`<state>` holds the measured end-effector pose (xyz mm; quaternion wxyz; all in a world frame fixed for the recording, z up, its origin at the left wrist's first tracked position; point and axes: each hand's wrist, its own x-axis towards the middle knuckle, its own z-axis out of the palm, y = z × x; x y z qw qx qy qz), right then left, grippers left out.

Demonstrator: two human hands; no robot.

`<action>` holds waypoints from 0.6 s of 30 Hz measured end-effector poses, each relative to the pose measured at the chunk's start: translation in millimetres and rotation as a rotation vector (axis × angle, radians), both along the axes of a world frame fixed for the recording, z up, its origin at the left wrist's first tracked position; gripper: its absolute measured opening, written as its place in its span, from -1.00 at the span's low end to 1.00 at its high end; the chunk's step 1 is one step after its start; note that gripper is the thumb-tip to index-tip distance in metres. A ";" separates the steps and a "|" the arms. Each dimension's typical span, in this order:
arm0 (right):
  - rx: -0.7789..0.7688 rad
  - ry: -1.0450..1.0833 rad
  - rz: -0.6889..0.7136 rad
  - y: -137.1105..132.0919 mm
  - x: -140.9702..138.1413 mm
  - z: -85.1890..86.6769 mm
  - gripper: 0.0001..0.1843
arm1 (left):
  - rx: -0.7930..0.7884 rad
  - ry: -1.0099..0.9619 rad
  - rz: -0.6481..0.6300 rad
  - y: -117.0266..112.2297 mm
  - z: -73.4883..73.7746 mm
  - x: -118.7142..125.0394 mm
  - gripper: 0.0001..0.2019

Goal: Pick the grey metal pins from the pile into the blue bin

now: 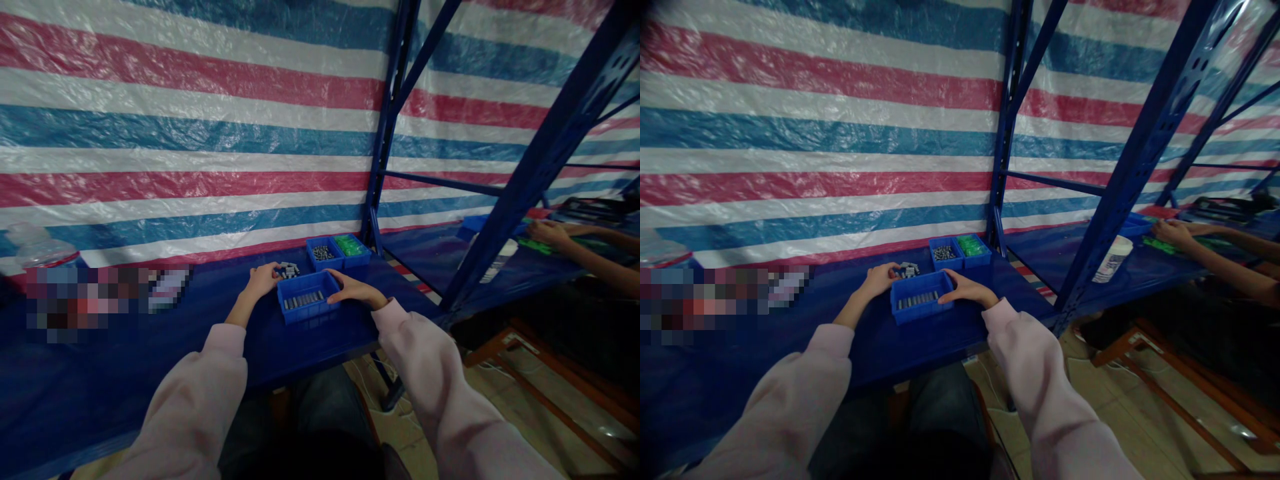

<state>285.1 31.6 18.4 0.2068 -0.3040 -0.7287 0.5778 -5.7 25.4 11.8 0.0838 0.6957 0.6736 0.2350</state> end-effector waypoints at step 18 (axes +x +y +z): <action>-0.007 0.005 -0.006 -0.5 0.2 0.3 0.12 | 0.269 -0.334 -0.175 -3.5 27.1 18.8 -0.67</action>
